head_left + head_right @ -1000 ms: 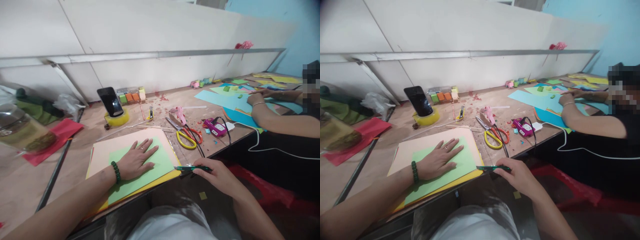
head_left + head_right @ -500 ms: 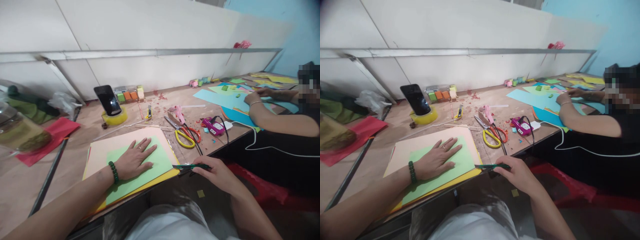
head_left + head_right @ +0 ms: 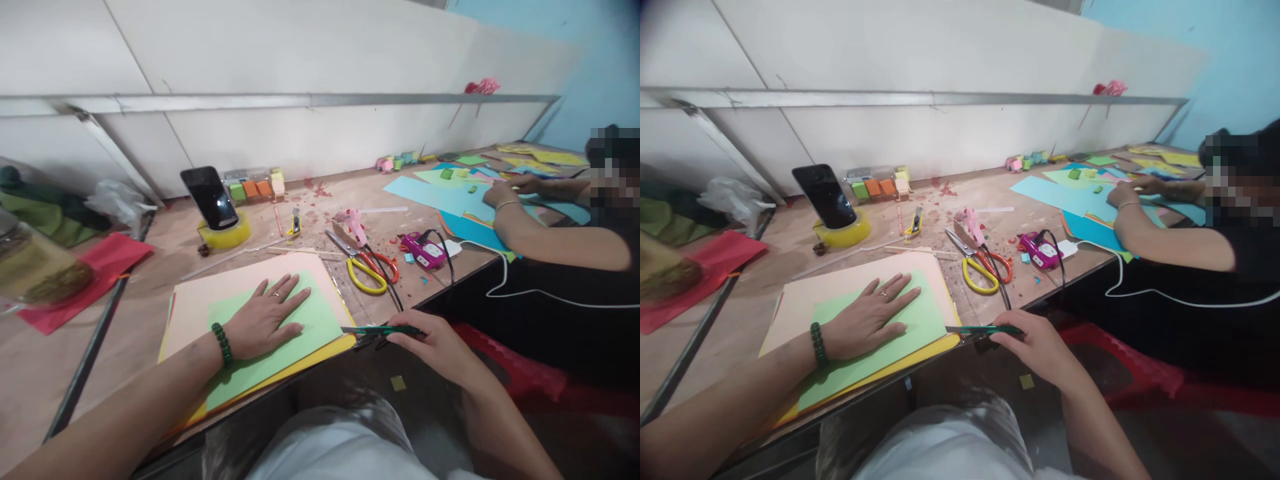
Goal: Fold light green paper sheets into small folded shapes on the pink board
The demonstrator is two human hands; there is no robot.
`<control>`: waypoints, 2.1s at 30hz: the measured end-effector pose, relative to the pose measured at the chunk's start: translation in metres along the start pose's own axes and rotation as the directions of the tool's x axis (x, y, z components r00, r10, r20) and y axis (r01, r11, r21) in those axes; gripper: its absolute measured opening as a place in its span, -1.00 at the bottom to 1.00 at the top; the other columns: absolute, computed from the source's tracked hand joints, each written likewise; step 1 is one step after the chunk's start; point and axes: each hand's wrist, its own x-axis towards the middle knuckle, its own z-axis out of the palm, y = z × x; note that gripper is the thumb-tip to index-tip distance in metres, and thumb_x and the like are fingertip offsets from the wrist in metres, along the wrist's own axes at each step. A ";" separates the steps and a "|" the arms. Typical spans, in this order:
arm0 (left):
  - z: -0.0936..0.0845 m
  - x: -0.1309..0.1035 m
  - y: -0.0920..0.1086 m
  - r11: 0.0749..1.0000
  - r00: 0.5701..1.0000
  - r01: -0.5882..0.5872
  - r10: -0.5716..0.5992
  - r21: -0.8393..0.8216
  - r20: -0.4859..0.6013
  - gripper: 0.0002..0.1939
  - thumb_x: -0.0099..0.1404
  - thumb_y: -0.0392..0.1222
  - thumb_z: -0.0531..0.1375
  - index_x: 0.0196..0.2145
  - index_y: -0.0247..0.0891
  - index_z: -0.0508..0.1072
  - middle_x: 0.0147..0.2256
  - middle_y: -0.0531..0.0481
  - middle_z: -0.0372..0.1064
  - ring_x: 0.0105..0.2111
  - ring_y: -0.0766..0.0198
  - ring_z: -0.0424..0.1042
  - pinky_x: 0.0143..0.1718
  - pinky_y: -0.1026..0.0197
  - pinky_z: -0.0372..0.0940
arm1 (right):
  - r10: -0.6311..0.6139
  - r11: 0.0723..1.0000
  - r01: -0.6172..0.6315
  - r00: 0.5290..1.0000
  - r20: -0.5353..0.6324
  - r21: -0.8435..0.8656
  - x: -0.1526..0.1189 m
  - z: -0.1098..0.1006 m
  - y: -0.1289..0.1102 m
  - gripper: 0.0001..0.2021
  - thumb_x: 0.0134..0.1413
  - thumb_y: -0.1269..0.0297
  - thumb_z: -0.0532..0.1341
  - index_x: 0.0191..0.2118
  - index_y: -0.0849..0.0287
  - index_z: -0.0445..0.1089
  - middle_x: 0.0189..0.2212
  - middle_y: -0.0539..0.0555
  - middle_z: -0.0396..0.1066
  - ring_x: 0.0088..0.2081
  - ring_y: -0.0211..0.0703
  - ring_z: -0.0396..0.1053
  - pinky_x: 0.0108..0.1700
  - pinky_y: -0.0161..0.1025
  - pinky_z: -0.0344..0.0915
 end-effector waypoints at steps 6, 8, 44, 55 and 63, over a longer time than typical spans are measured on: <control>-0.001 0.000 0.000 1.000 1.000 -0.005 0.005 -0.003 -0.008 -0.31 0.39 0.25 -0.19 0.34 -0.13 -0.07 0.36 -0.27 -0.28 0.34 -0.13 -0.20 0.23 -0.32 -0.16 | -0.064 0.998 0.063 0.997 0.035 0.013 0.003 -0.002 0.006 -0.68 0.15 0.04 0.17 -0.13 0.10 0.54 -0.27 0.11 0.54 -0.25 -0.07 0.47 -0.17 -0.20 0.38; 0.001 0.000 -0.001 1.000 1.000 -0.006 0.006 0.002 -0.013 -0.31 0.39 0.25 -0.19 0.34 -0.13 -0.07 0.36 -0.27 -0.27 0.34 -0.13 -0.20 0.22 -0.32 -0.16 | -0.091 0.996 0.091 0.995 0.045 0.015 0.004 -0.001 0.006 -0.65 0.16 0.00 0.17 -0.13 0.10 0.55 -0.31 0.10 0.53 -0.29 -0.11 0.47 -0.20 -0.23 0.38; 0.003 0.000 -0.001 1.000 0.999 -0.011 0.012 0.027 -0.036 -0.31 0.39 0.27 -0.21 0.34 -0.10 -0.06 0.36 -0.25 -0.24 0.34 -0.10 -0.17 0.22 -0.27 -0.11 | -0.261 0.957 0.273 0.958 0.117 -0.103 0.005 0.015 -0.001 -0.54 0.28 -0.07 0.02 -0.05 0.11 0.52 -0.42 0.08 0.41 -0.43 -0.21 0.38 -0.37 -0.33 0.29; 0.002 0.000 0.000 1.000 1.000 -0.001 0.001 0.021 -0.011 -0.30 0.38 0.28 -0.22 0.35 -0.10 -0.08 0.36 -0.27 -0.27 0.34 -0.11 -0.19 0.23 -0.30 -0.13 | -0.304 0.942 0.317 0.945 0.118 -0.112 0.004 0.022 -0.007 -0.55 0.29 -0.05 0.02 -0.05 0.12 0.53 -0.48 0.04 0.36 -0.48 -0.26 0.34 -0.44 -0.38 0.24; 0.002 0.000 0.002 1.000 1.000 0.003 -0.003 0.016 -0.006 -0.30 0.39 0.27 -0.20 0.35 -0.11 -0.08 0.36 -0.28 -0.27 0.35 -0.10 -0.22 0.23 -0.31 -0.14 | -0.321 0.938 0.333 0.939 0.121 -0.098 0.004 0.028 -0.009 -0.55 0.29 -0.05 0.03 -0.06 0.12 0.53 -0.48 0.05 0.36 -0.50 -0.26 0.33 -0.46 -0.39 0.24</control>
